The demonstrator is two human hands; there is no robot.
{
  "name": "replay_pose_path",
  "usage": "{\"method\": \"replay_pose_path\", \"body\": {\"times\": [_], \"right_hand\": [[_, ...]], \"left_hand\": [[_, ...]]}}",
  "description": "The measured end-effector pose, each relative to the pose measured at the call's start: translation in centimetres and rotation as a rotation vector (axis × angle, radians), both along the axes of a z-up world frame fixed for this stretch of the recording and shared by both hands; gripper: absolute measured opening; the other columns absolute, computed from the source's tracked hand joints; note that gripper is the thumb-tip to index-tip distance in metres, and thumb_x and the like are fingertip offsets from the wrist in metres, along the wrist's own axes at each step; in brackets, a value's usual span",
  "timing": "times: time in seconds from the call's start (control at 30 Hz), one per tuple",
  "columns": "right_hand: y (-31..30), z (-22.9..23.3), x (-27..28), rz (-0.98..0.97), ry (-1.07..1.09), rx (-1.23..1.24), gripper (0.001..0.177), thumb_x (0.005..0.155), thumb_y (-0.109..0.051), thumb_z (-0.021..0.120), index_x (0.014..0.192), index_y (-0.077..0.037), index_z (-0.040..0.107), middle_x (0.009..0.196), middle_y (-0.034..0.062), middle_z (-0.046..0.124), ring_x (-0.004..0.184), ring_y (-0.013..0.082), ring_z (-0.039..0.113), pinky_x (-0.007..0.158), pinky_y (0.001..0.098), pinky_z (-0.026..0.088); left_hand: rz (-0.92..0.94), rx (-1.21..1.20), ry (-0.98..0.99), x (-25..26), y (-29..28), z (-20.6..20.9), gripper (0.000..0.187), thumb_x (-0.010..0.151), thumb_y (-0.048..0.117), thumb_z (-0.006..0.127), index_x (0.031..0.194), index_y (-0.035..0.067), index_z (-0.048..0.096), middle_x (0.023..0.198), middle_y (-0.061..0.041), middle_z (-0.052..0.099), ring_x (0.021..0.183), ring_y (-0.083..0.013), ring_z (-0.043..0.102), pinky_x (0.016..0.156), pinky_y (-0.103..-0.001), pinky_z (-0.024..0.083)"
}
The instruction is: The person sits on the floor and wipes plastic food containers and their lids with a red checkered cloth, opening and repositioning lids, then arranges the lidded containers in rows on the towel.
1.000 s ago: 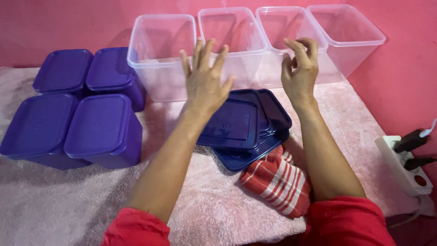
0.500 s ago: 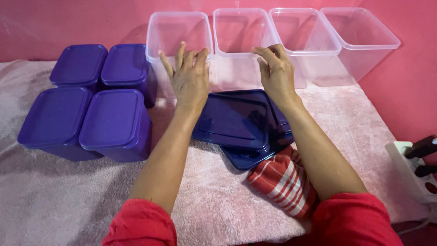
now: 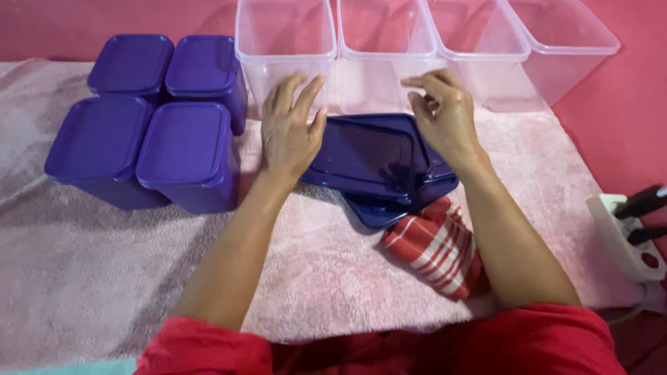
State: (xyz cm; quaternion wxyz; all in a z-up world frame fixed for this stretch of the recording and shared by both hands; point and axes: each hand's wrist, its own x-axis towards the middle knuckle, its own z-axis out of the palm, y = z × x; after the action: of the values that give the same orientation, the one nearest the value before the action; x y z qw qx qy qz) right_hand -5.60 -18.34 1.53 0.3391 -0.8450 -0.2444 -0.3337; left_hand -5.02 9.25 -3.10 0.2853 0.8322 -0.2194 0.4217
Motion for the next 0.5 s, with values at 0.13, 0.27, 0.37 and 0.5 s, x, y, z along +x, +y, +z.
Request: {"method": "replay_pose_path", "body": {"times": [0.13, 0.27, 0.37, 0.5], "right_hand": [[-0.8, -1.1, -3.6, -0.041, 0.283, -0.066, 0.018, 0.096, -0.005, 0.076, 0.114, -0.007, 0.078, 0.093, 0.0083, 0.067, 0.072, 0.0162, 0.058, 0.068, 0.0306, 0.05], [-0.3, -2.7, -5.9, -0.053, 0.328, -0.049, 0.024, 0.094, -0.008, 0.077, 0.117, -0.007, 0.076, 0.094, 0.009, 0.067, 0.075, 0.0154, 0.06, 0.071, 0.0304, 0.052], [0.1, -3.7, -6.8, -0.073, 0.327, -0.066, 0.029, 0.092, -0.009, 0.077, 0.121, -0.007, 0.074, 0.098, 0.0101, 0.066, 0.076, 0.0163, 0.06, 0.071, 0.0312, 0.052], [0.4, -4.2, -6.2, -0.038, 0.219, -0.014, 0.035, 0.091, -0.009, 0.076, 0.126, -0.006, 0.072, 0.108, 0.0106, 0.065, 0.078, 0.0161, 0.06, 0.072, 0.0295, 0.053]], "left_hand": [[-0.002, -0.131, 0.374, -3.7, 1.5, -2.0, 0.051, 0.092, 0.029, 0.078, 0.137, 0.009, 0.062, 0.119, -0.016, 0.069, 0.106, -0.034, 0.067, 0.093, -0.044, 0.055], [-0.014, -0.32, 0.719, -5.2, 2.1, -3.3, 0.061, 0.089, 0.031, 0.076, 0.141, 0.005, 0.055, 0.108, -0.014, 0.074, 0.091, -0.0249, 0.074, 0.083, -0.039, 0.057], [-0.072, -0.491, 0.838, -5.2, 2.4, -4.0, 0.059, 0.088, 0.022, 0.073, 0.142, 0.007, 0.055, 0.108, -0.012, 0.077, 0.092, -0.02, 0.075, 0.082, -0.033, 0.059], [-0.056, -0.657, 0.89, -4.9, 3.9, -4.9, 0.049, 0.093, 0.011, 0.065, 0.141, 0.013, 0.059, 0.115, -0.006, 0.076, 0.099, -0.0123, 0.073, 0.09, -0.025, 0.057]]}}
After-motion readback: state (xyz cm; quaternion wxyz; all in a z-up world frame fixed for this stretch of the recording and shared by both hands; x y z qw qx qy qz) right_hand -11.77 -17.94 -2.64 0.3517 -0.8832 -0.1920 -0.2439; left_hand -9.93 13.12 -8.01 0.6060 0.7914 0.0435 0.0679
